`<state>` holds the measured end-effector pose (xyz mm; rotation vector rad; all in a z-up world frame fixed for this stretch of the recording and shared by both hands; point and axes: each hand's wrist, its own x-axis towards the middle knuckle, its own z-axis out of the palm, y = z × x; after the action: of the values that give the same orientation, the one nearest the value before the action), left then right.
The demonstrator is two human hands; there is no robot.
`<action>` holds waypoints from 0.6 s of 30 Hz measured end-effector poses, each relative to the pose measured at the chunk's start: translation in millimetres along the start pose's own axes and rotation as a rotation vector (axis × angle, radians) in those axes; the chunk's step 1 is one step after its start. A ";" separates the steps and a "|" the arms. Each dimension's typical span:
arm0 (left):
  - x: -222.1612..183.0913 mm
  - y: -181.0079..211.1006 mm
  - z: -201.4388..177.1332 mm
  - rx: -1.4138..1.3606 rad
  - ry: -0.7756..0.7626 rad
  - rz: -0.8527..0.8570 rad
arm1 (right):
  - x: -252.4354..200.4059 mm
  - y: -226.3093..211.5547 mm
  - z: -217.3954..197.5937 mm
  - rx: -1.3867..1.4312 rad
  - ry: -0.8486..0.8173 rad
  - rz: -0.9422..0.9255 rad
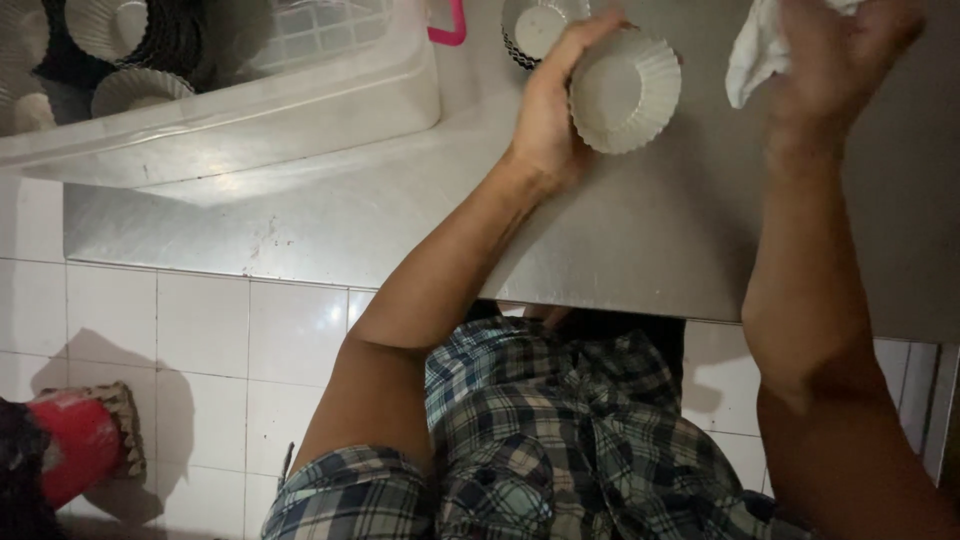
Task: Cleaning metal cupcake liners using a white cloth on a stainless steel table
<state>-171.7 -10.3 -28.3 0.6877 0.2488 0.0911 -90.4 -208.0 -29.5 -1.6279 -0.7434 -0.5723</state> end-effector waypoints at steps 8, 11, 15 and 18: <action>-0.6 7.8 10.8 -0.214 -0.005 -0.023 | -2.9 -96.4 34.4 -0.129 -0.168 -0.124; 23.0 -26.8 -24.6 0.158 -0.131 0.412 | -2.1 -97.0 53.4 -0.255 -0.259 -0.412; 22.3 -12.4 -27.3 0.616 -0.157 0.601 | -4.1 -106.6 61.9 -0.283 -0.406 -0.441; -8.8 30.7 18.9 0.221 0.047 0.357 | -6.9 -116.8 60.9 -0.293 -0.506 -0.369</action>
<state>-175.4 0.2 7.1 0.9457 0.1803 0.4264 -183.1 -137.6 32.4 -1.9506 -1.4059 -0.5501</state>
